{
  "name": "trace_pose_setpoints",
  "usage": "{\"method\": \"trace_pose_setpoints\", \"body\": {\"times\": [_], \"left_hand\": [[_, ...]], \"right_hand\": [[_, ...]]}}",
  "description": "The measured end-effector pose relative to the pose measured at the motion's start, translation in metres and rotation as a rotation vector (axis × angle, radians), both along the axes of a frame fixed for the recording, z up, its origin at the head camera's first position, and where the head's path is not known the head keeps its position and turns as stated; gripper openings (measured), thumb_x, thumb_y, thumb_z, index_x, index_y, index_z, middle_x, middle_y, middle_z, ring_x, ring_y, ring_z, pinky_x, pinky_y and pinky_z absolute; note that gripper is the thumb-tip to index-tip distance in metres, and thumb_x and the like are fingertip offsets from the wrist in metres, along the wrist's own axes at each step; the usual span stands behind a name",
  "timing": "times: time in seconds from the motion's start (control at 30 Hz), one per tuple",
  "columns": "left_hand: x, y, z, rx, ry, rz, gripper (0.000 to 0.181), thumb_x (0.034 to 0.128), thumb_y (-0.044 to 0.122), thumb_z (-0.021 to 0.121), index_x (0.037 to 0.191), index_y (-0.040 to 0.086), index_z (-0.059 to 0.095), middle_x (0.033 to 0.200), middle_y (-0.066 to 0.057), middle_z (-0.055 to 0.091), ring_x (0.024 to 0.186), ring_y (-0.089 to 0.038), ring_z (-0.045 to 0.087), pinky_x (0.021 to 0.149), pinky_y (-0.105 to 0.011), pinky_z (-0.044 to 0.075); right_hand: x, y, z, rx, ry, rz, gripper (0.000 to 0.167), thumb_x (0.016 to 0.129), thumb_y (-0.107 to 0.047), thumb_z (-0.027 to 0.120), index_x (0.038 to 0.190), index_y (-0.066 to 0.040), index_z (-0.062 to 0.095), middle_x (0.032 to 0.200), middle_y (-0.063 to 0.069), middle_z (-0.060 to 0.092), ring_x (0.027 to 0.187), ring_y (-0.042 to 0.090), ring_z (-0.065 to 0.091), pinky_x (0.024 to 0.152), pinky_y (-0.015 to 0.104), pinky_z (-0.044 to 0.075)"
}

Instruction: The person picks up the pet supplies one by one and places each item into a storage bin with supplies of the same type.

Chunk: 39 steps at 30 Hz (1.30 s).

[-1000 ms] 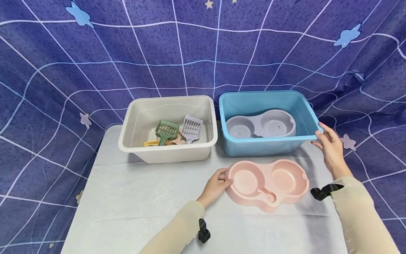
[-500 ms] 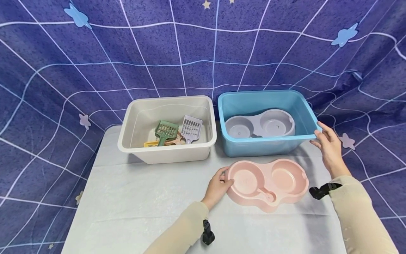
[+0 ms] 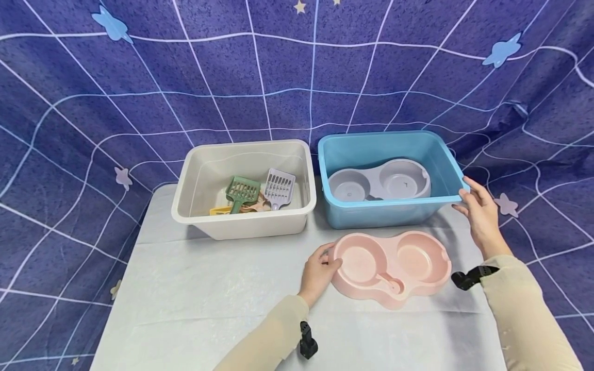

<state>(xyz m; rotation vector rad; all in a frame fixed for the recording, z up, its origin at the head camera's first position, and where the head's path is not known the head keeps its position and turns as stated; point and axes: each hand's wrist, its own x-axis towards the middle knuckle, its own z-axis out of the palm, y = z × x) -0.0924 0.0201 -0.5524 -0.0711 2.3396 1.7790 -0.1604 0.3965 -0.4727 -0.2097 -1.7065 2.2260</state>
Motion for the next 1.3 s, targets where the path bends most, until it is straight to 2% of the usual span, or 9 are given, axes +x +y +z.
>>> {"method": "trace_pose_setpoints", "body": {"times": [0.13,0.27,0.43,0.57,0.87,1.17,1.3], "left_hand": [[-0.003,-0.002,0.005,0.058,-0.026,0.011,0.045,0.0868,0.016,0.072,0.131,0.017,0.064,0.086,-0.002,0.074,0.077,-0.008,0.067,0.067,-0.023,0.054],[-0.007,-0.005,0.012,0.103,-0.036,0.049,0.043,0.0826,0.01,0.073,0.125,0.015,0.067,0.084,-0.004,0.074,0.075,-0.01,0.067,0.065,-0.023,0.055],[-0.01,-0.009,0.021,0.089,-0.029,0.101,0.043,0.0782,0.009,0.072,0.12,0.02,0.07,0.082,-0.001,0.073,0.074,-0.01,0.066,0.063,-0.023,0.054],[-0.008,-0.013,0.026,0.077,-0.025,0.113,0.044,0.0771,0.01,0.073,0.12,0.023,0.07,0.081,0.001,0.072,0.074,-0.01,0.065,0.063,-0.023,0.054],[0.0,-0.027,0.027,0.134,-0.002,0.101,0.044,0.0776,0.008,0.075,0.12,0.019,0.071,0.083,-0.003,0.073,0.076,-0.014,0.064,0.063,-0.021,0.053],[0.004,-0.044,0.039,0.13,0.043,0.12,0.044,0.0764,0.006,0.077,0.119,0.015,0.072,0.085,-0.006,0.073,0.074,-0.013,0.067,0.066,-0.022,0.055],[0.006,-0.049,0.045,0.148,0.042,0.118,0.044,0.0766,0.005,0.077,0.119,0.015,0.072,0.085,-0.007,0.073,0.07,-0.013,0.067,0.064,-0.023,0.056]], "right_hand": [[0.0,-0.001,0.001,0.0,-0.001,0.001,0.039,0.097,0.001,0.058,0.133,-0.012,0.062,0.113,-0.004,0.064,0.092,0.008,0.065,0.072,0.018,0.056],[0.0,-0.001,0.001,0.006,-0.009,0.001,0.039,0.097,0.0,0.059,0.133,-0.012,0.063,0.113,-0.004,0.064,0.092,0.007,0.065,0.072,0.018,0.056],[-0.001,0.0,0.0,0.012,-0.013,-0.001,0.038,0.097,-0.001,0.059,0.132,-0.013,0.063,0.113,-0.004,0.064,0.092,0.007,0.065,0.071,0.018,0.056],[-0.001,0.002,0.0,0.018,-0.021,-0.002,0.039,0.097,-0.002,0.06,0.133,-0.014,0.062,0.115,-0.004,0.063,0.093,0.007,0.065,0.072,0.018,0.056],[-0.001,0.001,0.0,0.022,-0.025,-0.003,0.039,0.096,-0.003,0.061,0.134,-0.013,0.062,0.122,-0.001,0.06,0.095,0.008,0.064,0.074,0.018,0.055],[0.0,0.002,0.0,0.033,-0.011,0.0,0.039,0.096,-0.003,0.061,0.133,-0.013,0.063,0.114,-0.003,0.062,0.091,0.007,0.066,0.072,0.018,0.056],[0.0,0.001,-0.001,0.018,-0.009,-0.002,0.038,0.096,-0.003,0.061,0.132,-0.013,0.063,0.114,-0.003,0.063,0.091,0.008,0.066,0.072,0.018,0.056]]}}
